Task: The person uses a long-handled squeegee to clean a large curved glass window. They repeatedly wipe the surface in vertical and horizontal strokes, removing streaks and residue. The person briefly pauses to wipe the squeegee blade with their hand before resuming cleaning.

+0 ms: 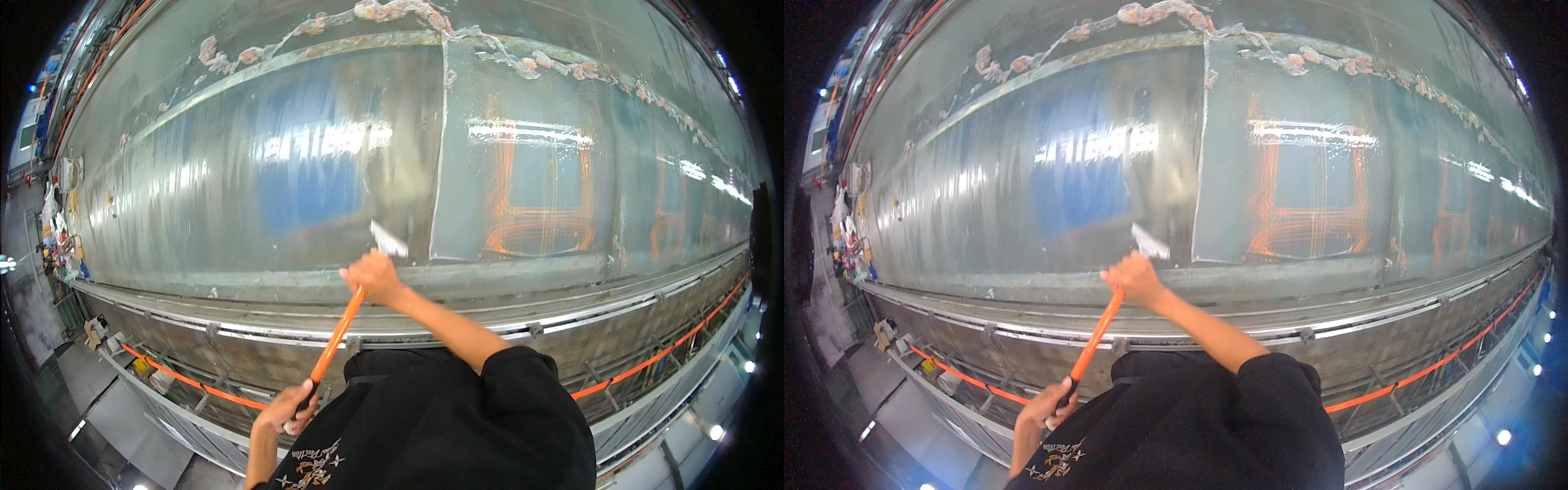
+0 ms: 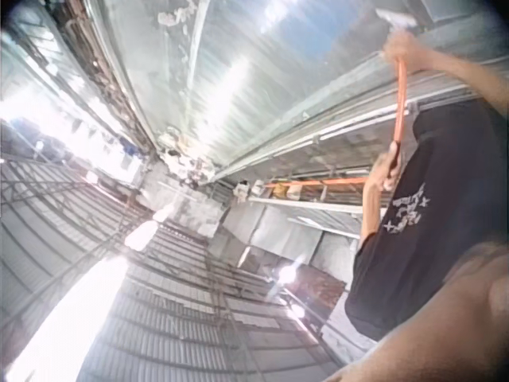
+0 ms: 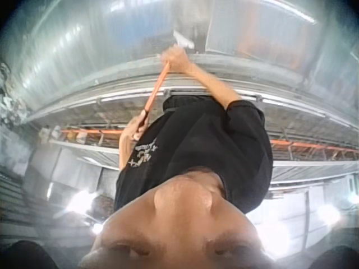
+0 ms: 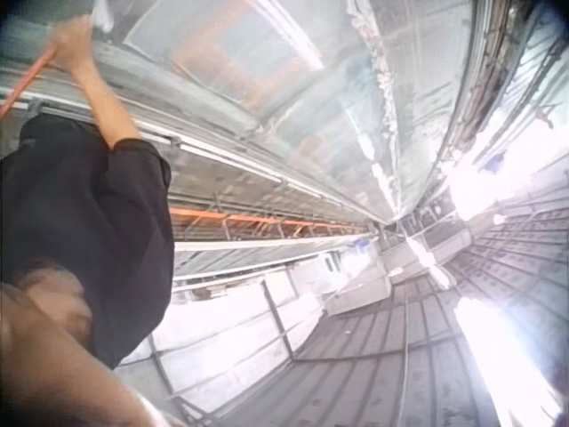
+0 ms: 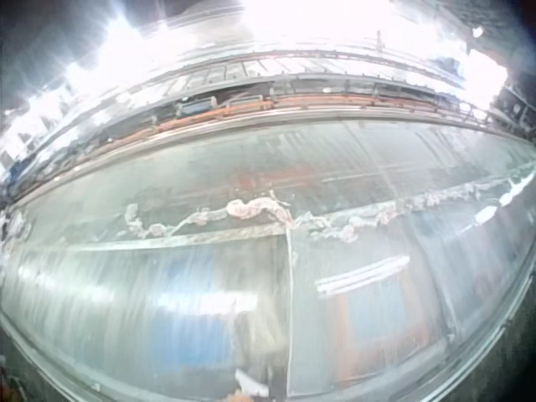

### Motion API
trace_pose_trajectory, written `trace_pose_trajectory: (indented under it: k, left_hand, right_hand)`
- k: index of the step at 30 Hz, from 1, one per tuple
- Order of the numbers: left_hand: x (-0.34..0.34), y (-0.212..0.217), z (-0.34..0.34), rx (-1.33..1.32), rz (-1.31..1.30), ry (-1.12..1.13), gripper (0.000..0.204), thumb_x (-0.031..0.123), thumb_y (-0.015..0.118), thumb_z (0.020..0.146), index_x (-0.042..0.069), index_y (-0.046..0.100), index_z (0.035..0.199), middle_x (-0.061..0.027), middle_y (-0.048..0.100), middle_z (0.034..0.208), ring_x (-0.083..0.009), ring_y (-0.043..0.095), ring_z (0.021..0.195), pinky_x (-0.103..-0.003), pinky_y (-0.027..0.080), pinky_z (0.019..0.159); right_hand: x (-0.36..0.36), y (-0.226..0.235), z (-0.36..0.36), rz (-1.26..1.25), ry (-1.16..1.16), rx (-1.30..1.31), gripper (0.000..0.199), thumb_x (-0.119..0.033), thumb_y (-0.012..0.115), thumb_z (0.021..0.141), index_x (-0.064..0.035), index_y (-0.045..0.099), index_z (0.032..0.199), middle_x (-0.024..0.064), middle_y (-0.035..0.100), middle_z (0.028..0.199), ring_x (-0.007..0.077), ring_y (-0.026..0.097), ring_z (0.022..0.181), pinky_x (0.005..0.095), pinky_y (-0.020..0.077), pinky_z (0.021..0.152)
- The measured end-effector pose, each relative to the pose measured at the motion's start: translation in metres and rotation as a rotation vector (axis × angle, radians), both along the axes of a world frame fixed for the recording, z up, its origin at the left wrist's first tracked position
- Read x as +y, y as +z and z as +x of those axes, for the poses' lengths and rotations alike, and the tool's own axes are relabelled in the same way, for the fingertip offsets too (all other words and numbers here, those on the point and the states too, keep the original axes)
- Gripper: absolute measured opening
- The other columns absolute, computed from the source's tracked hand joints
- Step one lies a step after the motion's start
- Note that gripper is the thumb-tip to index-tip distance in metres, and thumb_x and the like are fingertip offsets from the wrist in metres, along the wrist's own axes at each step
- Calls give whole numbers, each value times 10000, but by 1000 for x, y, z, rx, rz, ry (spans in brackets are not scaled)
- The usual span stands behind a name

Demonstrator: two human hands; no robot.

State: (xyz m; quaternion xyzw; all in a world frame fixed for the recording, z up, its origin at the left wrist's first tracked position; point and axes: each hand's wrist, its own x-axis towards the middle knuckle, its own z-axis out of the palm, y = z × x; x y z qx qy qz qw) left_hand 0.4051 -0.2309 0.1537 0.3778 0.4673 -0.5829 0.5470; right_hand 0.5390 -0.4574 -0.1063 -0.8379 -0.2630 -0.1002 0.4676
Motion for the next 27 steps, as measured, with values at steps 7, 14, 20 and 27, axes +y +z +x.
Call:
trace_pose_trajectory:
  k: [7,14,20,27]
  left_hand:
    - [59,22,-99,71,70,-99,513,564,409,1040,103,473,825,24,351,518,-96,330,345,-265,290,329]
    - [27,9,35,65,-35,250,531,580,393,1036,94,443,827,29,325,511,-99,327,334,-274,308,317]
    - [-26,-30,280,-76,2,125,546,607,366,1033,109,448,824,44,333,501,-79,328,317,-266,325,282]
    - [-59,-56,412,-220,-167,173,537,625,399,1017,129,449,819,62,336,491,-58,312,292,-251,311,260]
  right_hand:
    - [74,14,-123,-13,86,68,408,-206,739,850,-133,469,552,30,443,515,218,443,505,359,339,578]
    - [77,-26,54,91,85,-100,421,-212,724,861,-145,442,555,28,409,500,229,437,477,386,337,525]
    - [22,-58,322,137,-47,-358,425,-87,728,802,-141,394,543,31,398,497,238,427,448,370,309,475]
    - [-34,-44,460,-55,-211,-334,367,-237,666,892,-124,510,579,43,543,549,268,524,502,407,384,528]
